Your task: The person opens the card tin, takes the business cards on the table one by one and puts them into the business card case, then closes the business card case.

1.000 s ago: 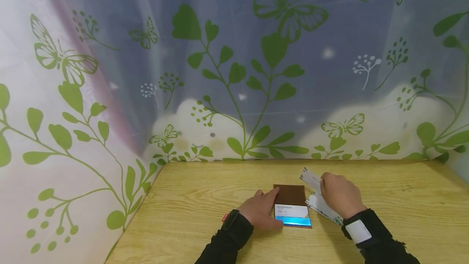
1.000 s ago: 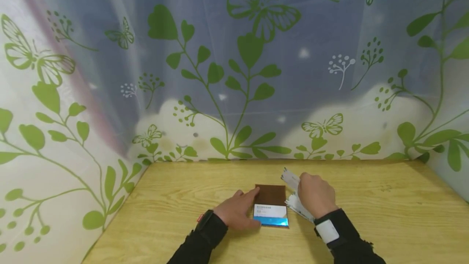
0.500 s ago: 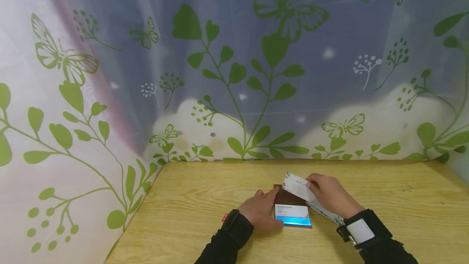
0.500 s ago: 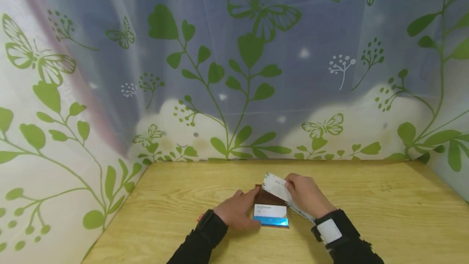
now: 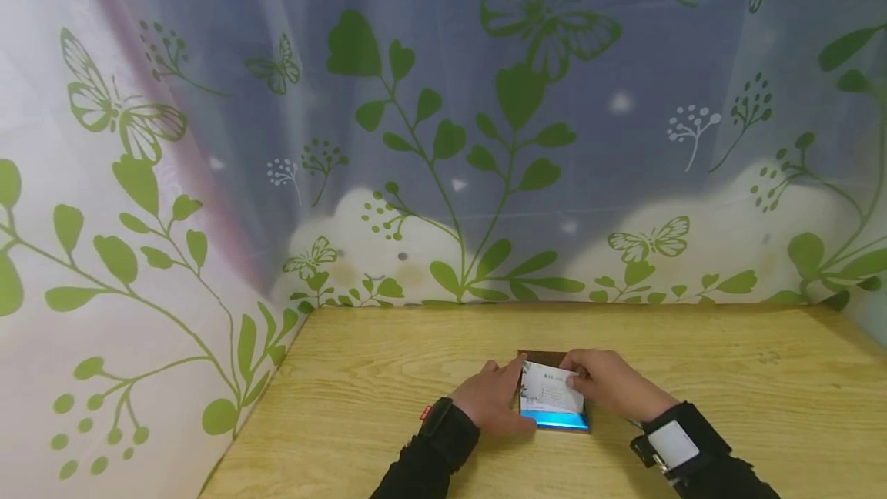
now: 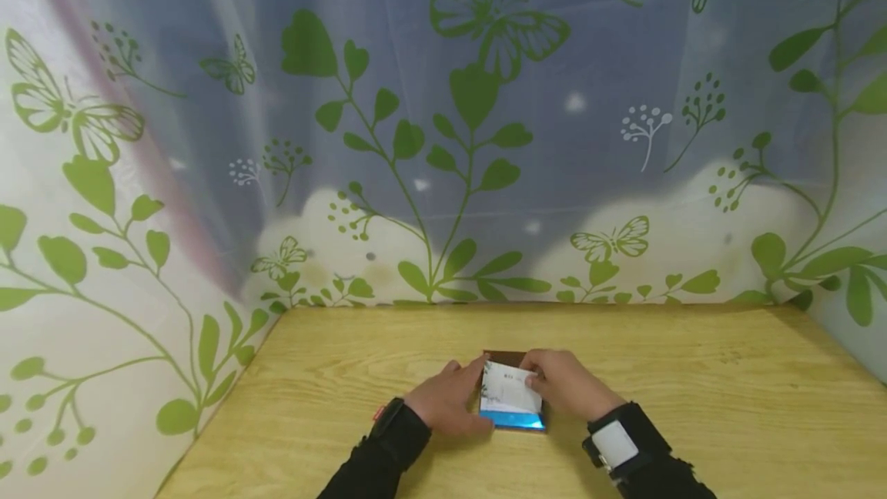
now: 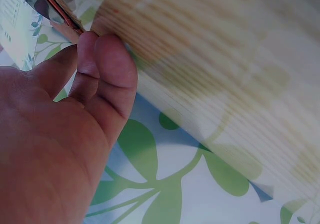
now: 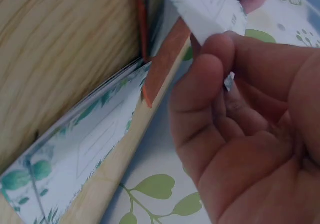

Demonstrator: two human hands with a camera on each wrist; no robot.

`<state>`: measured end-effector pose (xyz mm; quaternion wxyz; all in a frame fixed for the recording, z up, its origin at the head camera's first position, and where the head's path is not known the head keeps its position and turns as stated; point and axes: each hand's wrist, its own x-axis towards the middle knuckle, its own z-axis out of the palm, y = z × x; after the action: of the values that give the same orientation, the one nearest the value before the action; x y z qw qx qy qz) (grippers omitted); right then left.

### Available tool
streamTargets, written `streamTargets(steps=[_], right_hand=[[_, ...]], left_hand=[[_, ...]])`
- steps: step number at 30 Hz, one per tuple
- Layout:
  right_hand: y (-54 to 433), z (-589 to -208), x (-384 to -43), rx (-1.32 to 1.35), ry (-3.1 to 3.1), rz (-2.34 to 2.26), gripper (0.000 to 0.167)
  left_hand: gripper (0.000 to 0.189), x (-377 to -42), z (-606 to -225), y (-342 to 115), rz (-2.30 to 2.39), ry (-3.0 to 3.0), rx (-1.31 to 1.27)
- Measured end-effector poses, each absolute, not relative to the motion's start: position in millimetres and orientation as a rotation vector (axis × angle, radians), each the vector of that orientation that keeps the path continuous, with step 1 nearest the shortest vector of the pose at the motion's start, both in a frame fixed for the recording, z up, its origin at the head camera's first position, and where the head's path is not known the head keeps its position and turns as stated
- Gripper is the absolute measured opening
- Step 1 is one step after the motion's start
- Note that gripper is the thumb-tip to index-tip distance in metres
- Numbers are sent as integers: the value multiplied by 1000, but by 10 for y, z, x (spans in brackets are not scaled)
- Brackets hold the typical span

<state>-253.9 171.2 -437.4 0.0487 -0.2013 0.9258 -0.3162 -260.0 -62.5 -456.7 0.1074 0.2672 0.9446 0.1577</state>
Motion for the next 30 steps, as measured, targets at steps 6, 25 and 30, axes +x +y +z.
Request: streamTargets(steps=[6, 25, 30], right_hand=[[1709, -4399, -2552, -593, 2806, -941, 9], [1699, -4441, -2542, -655, 2808, -861, 10], [1687, -4449, -2548, -677, 2815, -806, 22]], left_hand=[[101, -2586, -4531, -632, 471, 2764, 781], [100, -2617, -4573, -636, 464, 2755, 783], [100, -2609, -4557, -638, 474, 2744, 785]])
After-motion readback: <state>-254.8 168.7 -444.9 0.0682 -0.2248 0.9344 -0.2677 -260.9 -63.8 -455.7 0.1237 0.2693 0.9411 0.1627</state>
